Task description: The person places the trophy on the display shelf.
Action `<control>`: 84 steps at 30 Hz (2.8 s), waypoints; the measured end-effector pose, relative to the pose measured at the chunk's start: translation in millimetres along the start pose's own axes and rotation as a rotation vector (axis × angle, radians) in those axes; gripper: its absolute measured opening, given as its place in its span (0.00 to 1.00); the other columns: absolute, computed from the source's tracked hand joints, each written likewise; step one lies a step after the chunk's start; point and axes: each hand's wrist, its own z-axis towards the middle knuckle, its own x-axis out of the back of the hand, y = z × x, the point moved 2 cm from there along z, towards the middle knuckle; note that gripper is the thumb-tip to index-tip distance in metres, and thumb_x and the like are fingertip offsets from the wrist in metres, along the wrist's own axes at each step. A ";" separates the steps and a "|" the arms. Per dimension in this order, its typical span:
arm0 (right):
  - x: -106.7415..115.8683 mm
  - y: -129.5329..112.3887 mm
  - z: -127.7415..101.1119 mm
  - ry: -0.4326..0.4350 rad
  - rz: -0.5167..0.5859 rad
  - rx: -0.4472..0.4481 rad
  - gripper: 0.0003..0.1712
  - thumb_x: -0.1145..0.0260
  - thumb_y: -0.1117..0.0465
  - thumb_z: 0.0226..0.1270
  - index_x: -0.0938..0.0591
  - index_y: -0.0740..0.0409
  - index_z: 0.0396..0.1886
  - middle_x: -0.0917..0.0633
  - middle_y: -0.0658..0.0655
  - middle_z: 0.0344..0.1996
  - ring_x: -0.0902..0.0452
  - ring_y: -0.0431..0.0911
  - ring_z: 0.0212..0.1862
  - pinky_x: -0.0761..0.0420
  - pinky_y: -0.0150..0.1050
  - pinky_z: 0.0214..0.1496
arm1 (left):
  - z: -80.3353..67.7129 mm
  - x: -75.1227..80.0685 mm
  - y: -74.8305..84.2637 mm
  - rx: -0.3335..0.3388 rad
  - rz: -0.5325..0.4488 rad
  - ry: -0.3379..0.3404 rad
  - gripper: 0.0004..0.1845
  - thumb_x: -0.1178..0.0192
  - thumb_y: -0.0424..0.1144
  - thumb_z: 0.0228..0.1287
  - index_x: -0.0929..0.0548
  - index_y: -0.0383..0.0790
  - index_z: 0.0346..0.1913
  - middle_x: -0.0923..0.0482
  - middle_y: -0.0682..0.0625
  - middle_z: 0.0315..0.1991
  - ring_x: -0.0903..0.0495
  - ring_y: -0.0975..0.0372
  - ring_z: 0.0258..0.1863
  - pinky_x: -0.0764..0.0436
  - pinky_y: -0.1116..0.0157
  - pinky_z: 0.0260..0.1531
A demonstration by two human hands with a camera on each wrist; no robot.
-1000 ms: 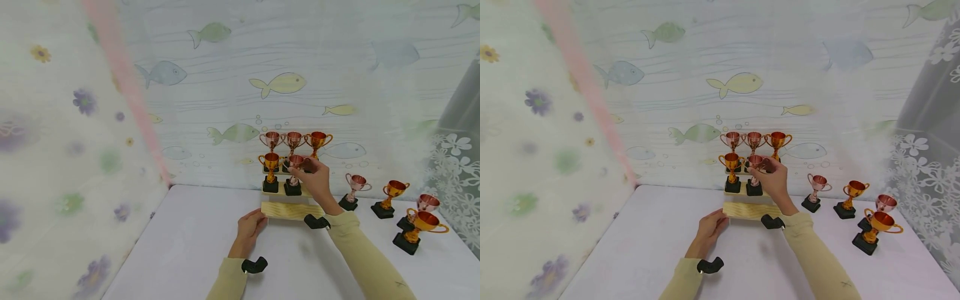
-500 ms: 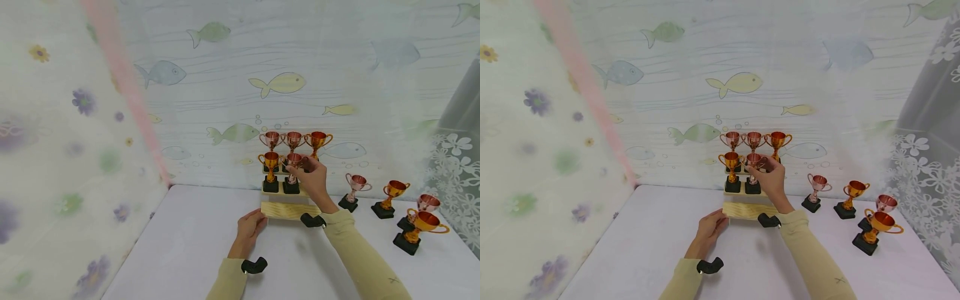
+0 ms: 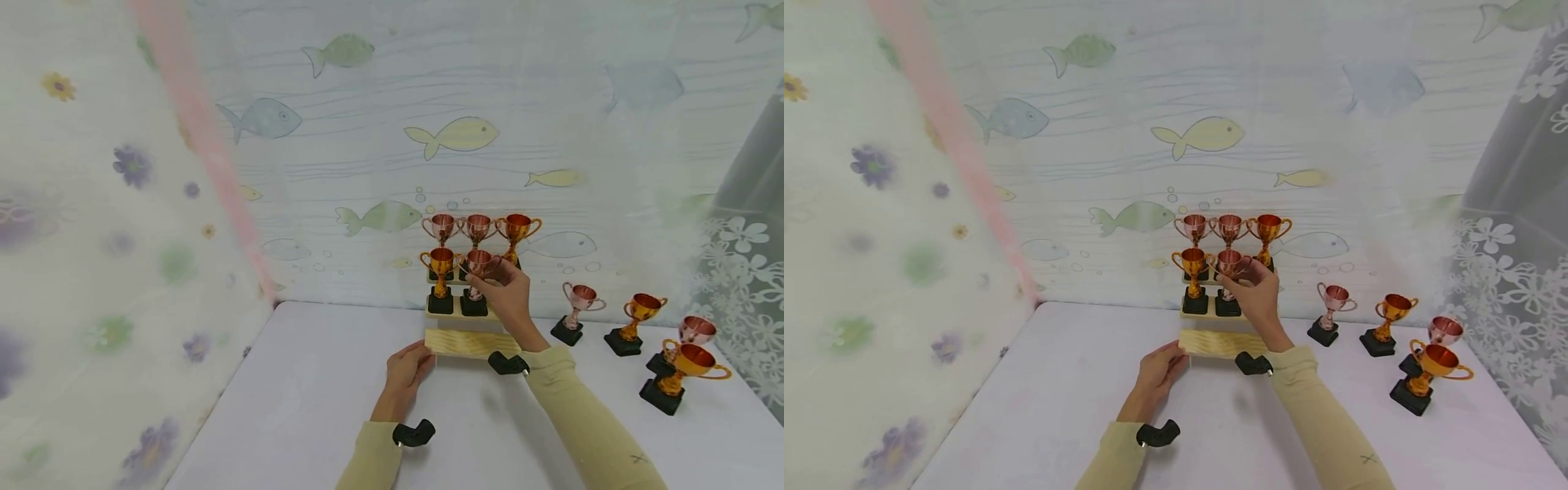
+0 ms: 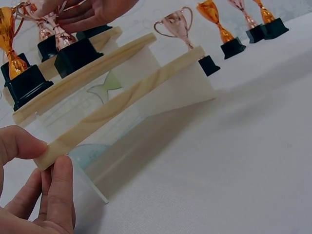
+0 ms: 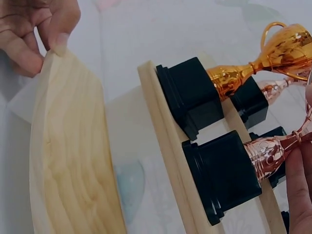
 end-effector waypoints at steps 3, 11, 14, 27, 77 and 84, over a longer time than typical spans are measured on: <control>-0.5 0.4 0.3 0.006 -0.002 0.008 0.18 0.20 0.64 0.56 0.20 0.61 0.42 0.17 0.47 0.33 0.18 0.39 0.37 0.15 0.28 0.42 | 0.3 -0.2 0.7 0.003 0.006 0.000 0.23 0.38 0.24 0.61 0.23 0.19 0.59 0.16 0.44 0.41 0.18 0.64 0.35 0.14 0.70 0.38; -1.7 -2.9 -1.8 0.001 0.011 0.013 0.19 0.21 0.65 0.57 0.20 0.65 0.44 0.17 0.51 0.35 0.18 0.40 0.38 0.15 0.28 0.43 | 3.0 1.0 -1.4 0.017 0.006 0.008 0.22 0.38 0.23 0.61 0.22 0.19 0.59 0.16 0.41 0.43 0.18 0.63 0.37 0.14 0.70 0.39; -2.1 -2.8 -2.5 -0.016 0.012 0.011 0.20 0.21 0.65 0.58 0.21 0.66 0.45 0.16 0.52 0.37 0.18 0.41 0.39 0.15 0.28 0.44 | 3.1 1.4 -1.7 0.015 0.005 0.013 0.22 0.38 0.23 0.61 0.22 0.19 0.59 0.16 0.42 0.42 0.18 0.63 0.36 0.14 0.71 0.38; 14.0 2.1 -12.8 -0.088 -0.054 -0.060 0.32 0.23 0.64 0.61 0.23 0.64 0.64 0.19 0.67 0.56 0.20 0.47 0.50 0.18 0.24 0.52 | 0.0 -1.0 -0.1 -0.010 -0.024 0.004 0.23 0.39 0.22 0.60 0.24 0.17 0.59 0.17 0.45 0.37 0.18 0.64 0.34 0.14 0.71 0.38; 276.7 24.0 -111.6 0.537 -0.577 -0.290 0.49 0.29 0.53 0.66 0.44 0.50 0.80 0.43 0.59 0.77 0.46 0.48 0.74 0.45 0.39 0.80 | 2.8 -0.1 -0.1 0.008 -0.015 0.032 0.22 0.37 0.23 0.60 0.22 0.19 0.58 0.16 0.43 0.39 0.18 0.63 0.35 0.13 0.69 0.40; 260.3 14.0 -111.2 0.557 -0.521 -0.404 0.47 0.30 0.54 0.68 0.46 0.44 0.80 0.34 0.44 0.65 0.39 0.32 0.57 0.32 0.31 0.73 | 3.0 0.9 -2.2 -0.004 -0.044 0.024 0.22 0.38 0.21 0.60 0.23 0.18 0.58 0.16 0.44 0.38 0.17 0.63 0.34 0.13 0.69 0.39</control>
